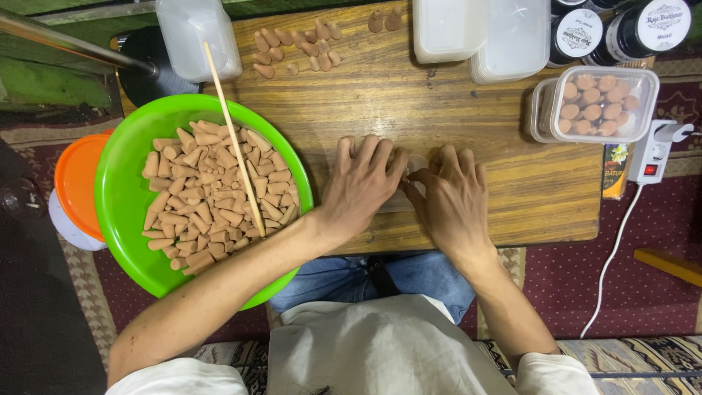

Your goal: The person sorts incense cones from a green bowl into a small clear plastic container using a thin wooden stick and their hands.

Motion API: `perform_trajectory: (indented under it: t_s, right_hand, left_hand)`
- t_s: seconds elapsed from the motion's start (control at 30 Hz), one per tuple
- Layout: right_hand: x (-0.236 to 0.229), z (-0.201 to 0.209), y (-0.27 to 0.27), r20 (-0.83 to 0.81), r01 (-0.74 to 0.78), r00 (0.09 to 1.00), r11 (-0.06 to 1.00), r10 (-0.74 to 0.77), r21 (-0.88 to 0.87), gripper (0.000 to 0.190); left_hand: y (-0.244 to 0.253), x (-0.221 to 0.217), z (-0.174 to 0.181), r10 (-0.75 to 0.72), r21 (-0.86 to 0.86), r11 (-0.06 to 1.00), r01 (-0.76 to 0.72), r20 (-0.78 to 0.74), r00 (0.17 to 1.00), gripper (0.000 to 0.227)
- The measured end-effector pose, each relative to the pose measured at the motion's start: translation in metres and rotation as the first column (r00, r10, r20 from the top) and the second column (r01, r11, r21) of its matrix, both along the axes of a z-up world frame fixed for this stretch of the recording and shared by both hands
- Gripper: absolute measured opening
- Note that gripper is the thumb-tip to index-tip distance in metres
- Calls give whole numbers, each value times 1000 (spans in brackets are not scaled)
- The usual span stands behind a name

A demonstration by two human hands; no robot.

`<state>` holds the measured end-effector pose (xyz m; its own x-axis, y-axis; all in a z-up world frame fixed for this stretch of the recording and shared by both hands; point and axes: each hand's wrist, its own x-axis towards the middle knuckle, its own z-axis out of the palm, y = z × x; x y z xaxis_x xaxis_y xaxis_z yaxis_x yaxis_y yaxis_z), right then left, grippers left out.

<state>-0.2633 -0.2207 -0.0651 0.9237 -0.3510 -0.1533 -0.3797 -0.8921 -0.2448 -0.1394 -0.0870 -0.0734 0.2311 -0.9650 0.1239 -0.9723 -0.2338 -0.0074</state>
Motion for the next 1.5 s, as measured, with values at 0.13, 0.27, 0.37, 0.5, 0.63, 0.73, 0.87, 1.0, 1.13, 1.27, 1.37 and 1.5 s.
perform_trajectory:
  t_s: [0.13, 0.27, 0.37, 0.5, 0.63, 0.73, 0.87, 1.0, 1.13, 1.27, 1.37, 1.5]
  right_hand:
    - [0, -4, -2, 53, -29, 998, 999, 30, -14, 20]
    - [2, -2, -2, 34, -25, 999, 1000, 25, -14, 19]
    - [1, -4, -2, 35, -31, 999, 999, 31, -20, 19]
    - [2, -2, -2, 28, -47, 998, 998, 48, -41, 20]
    - [0, -11, -5, -3, -28, 1000, 1000, 28, -11, 21]
    - [-2, 1, -7, -5, -15, 1000, 995, 16, 96, 22]
    - [-3, 39, -15, 7, -77, 997, 975, 78, 211, 24]
    - [3, 65, -25, 209, -167, 972, 937, 105, 308, 43]
    - [50, 75, -31, 364, -259, 922, 909, 132, 325, 25]
    - [105, 48, -37, 426, -421, 852, 883, 305, 210, 19]
    - [136, 21, -35, 436, -444, 835, 878, 335, 177, 17]
    - [159, -17, -36, 474, -438, 791, 899, 388, -6, 17]
  left_hand:
    - [-1, -1, 6, 11, -11, 1000, -11, -18, 1000, 72]
    - [-1, -2, -8, 8, -27, 1000, -7, 25, 1000, 73]
    - [0, -3, -11, 3, -5, 1000, -3, 12, 1000, 75]
    - [-1, -3, -8, 18, 20, 1000, -18, -28, 999, 76]
    - [0, -3, -15, 29, 40, 999, -27, -64, 998, 80]
    - [3, -3, -9, 33, 45, 999, -29, -79, 996, 82]
    - [14, -2, 25, 37, 28, 999, -35, -88, 995, 78]
    - [30, 14, 48, 143, -30, 987, -160, -314, 939, 54]
    - [42, 71, 79, 302, 152, 953, -263, -395, 868, 36]
    - [42, 114, 66, 309, -33, 928, -371, -490, 815, 9]
    - [41, 134, 48, 290, -63, 932, -356, -457, 841, 6]
    - [33, 153, 35, 168, -192, 946, -261, -397, 902, 26]
